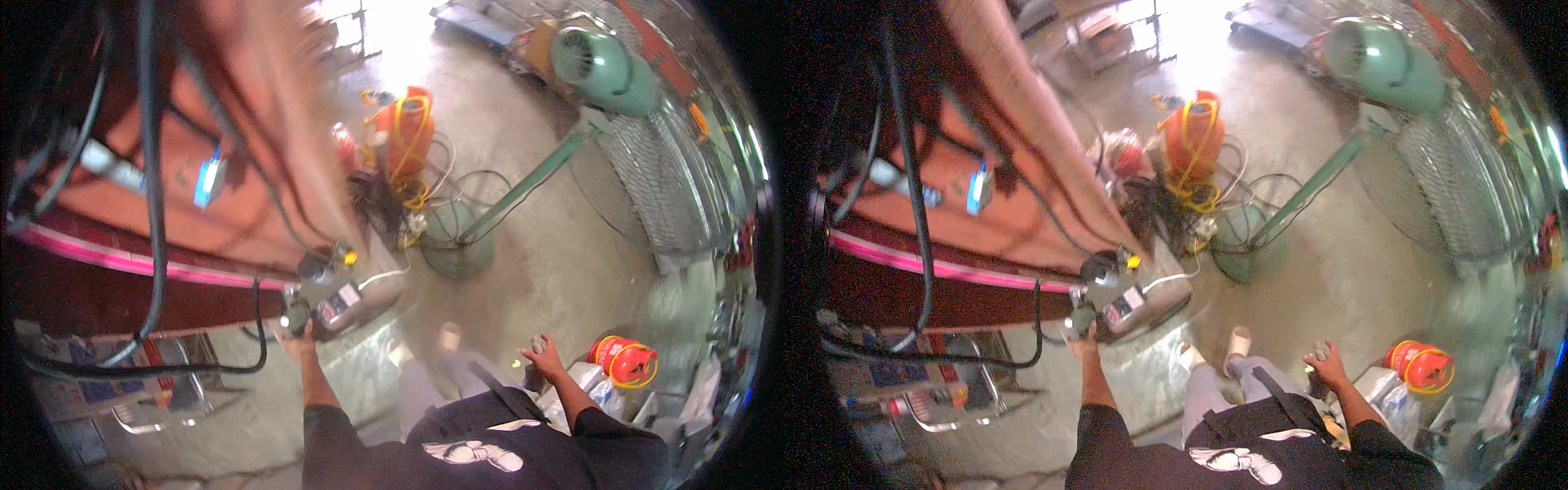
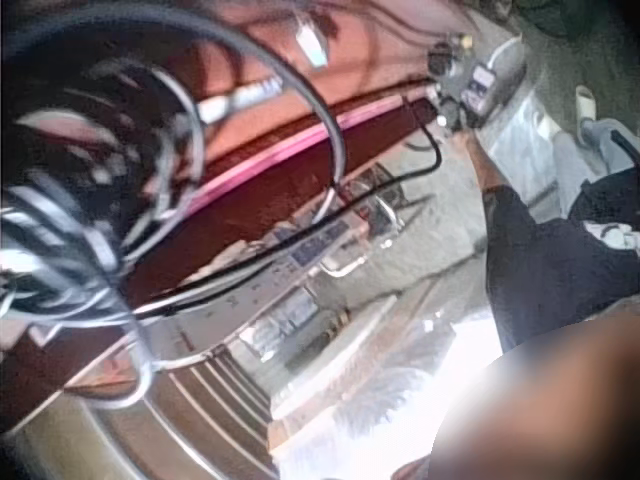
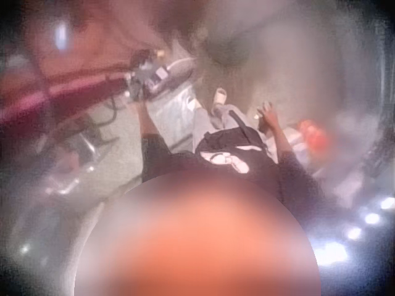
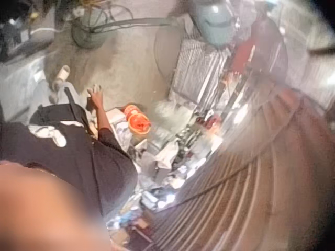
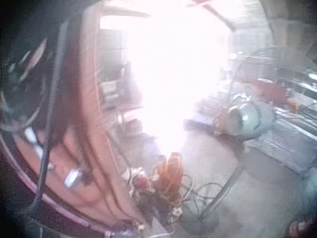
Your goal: The person removes a perforated metal panel from a stainless steel unit, walks around the workshop, and returns to wipe the interior surfaces with a cloth. The person then reattaches the panel to the unit.
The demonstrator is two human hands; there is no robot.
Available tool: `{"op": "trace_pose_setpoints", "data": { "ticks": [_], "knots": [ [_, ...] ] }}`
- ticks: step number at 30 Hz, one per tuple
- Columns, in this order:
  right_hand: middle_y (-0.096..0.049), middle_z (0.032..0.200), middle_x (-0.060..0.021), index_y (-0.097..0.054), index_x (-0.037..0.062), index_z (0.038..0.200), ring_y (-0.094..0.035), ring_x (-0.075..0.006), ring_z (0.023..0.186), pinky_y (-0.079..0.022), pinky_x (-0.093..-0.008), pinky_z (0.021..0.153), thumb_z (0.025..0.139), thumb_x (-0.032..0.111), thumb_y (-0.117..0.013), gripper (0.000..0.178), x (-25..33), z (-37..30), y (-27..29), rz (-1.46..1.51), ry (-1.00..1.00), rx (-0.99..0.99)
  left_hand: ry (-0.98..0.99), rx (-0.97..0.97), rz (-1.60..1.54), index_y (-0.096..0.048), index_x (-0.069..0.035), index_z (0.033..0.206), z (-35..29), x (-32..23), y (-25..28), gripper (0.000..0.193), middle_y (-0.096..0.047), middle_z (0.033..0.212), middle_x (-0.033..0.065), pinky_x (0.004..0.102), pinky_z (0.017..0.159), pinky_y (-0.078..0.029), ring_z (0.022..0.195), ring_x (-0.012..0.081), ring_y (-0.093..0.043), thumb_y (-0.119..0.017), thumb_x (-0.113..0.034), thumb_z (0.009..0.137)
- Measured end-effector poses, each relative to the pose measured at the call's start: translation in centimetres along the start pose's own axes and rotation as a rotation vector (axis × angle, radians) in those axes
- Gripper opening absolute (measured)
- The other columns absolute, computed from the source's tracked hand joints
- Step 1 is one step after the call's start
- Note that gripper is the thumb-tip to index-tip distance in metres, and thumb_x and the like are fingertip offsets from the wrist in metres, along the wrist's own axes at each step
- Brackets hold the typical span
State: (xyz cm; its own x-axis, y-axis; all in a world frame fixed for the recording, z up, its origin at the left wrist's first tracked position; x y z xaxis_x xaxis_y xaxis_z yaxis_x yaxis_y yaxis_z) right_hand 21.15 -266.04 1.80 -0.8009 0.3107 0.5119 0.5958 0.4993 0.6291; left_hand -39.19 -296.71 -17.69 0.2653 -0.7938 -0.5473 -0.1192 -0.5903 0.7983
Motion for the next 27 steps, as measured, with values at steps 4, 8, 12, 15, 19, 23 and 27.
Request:
{"op": "trace_pose_setpoints", "data": {
  "ticks": [4,8,12,15,19,23,27],
  "knots": [
    [-0.052,0.137,-0.0286,-0.034,-0.0008,0.146,-0.052,-0.0367,0.128,-0.043,-0.0432,0.105,0.07,0.04,-0.088,0.102,-3.7,0.7,3.2,0.077,-0.047,-0.091,0.2,-0.017,-0.015,-0.042,0.008,0.141,-1.0,1.7,-1.0,0.118,-0.053,0.138,0.0257,0.0446,0.107,-0.044,0.127,0.0377,-0.053,-0.093,-0.056,0.055],
    [-0.052,0.137,-0.0293,-0.03,-0.0008,0.147,-0.054,-0.0377,0.125,-0.045,-0.0439,0.104,0.07,0.042,-0.088,0.106,-9.3,1.3,8.2,0.123,-0.135,-0.208,-0.05,-0.073,0.19,-0.041,-0.001,0.144,-9.4,0.7,-2.4,0.105,-0.051,0.139,0.0213,0.0489,0.104,-0.044,0.127,0.0348,-0.052,-0.089,-0.047,0.063],
    [-0.054,0.134,-0.028,-0.029,-0.0012,0.148,-0.057,-0.0358,0.122,-0.046,-0.0424,0.103,0.067,0.047,-0.09,0.112,-15.5,3.4,14.1,0.319,-0.155,-0.37,-0.03,0.072,0.175,-0.044,0.001,0.141,-26.5,0.1,-5.3,0.097,-0.055,0.133,0.0253,0.047,0.102,-0.046,0.123,0.0391,-0.055,-0.085,-0.046,0.067],
    [-0.056,0.132,-0.0287,-0.023,0.0055,0.152,-0.06,-0.0354,0.117,-0.048,-0.0439,0.099,0.069,0.044,-0.09,0.114,-19.5,7.0,19.8,0.38,-0.083,-0.444,-0.334,0.512,0.272,-0.053,0.003,0.132,-37.4,-3.0,-9.6,0.077,-0.063,0.119,0.0278,0.0488,0.096,-0.047,0.114,0.0393,-0.061,-0.071,-0.049,0.079],
    [-0.056,0.128,-0.0193,-0.021,0.0104,0.155,-0.058,-0.0268,0.11,-0.049,-0.0391,0.092,0.078,0.059,-0.072,0.104,-20.9,12.4,31.5,0.479,0.144,-0.497,-0.263,0.659,0.606,-0.061,-0.001,0.122,-50.5,-9.7,-17.8,0.058,-0.067,0.107,0.0301,0.0502,0.088,-0.048,0.104,0.0406,-0.064,-0.064,-0.045,0.085],
    [-0.057,0.107,-0.0047,-0.023,0.0159,0.158,-0.049,-0.0111,0.083,-0.044,-0.0279,0.075,0.089,0.083,-0.033,0.097,-19.1,16.0,45.1,1.102,0.408,-0.274,-0.721,0.917,0.844,-0.069,0.005,0.109,-61.8,-20.8,-29.2,0.07,-0.065,0.116,0.0305,0.0494,0.098,-0.046,0.114,0.0445,-0.06,-0.058,-0.059,0.084],
    [-0.053,0.076,0.0,-0.013,0.0174,0.16,-0.044,-0.0112,0.065,-0.037,-0.0253,0.065,0.079,0.093,-0.022,0.111,-17.3,18.9,57.4,1.367,0.694,0.106,-0.776,0.984,0.48,-0.061,0.003,0.125,-73.5,-32.2,-37.6,0.064,-0.067,0.117,0.0237,0.0428,0.096,-0.049,0.111,0.0362,-0.064,-0.071,-0.045,0.084]
  ]
}}
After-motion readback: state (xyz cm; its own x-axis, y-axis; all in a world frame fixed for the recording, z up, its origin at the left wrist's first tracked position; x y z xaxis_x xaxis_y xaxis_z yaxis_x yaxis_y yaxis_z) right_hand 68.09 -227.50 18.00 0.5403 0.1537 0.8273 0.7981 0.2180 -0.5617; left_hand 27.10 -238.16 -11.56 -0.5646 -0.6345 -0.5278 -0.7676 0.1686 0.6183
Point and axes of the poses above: each hand's wrist, its own z-axis towards the middle knuckle, its own y-axis out of the back of the hand, x = y × z, the point moved 2 cm from there along z, towards the middle knuckle
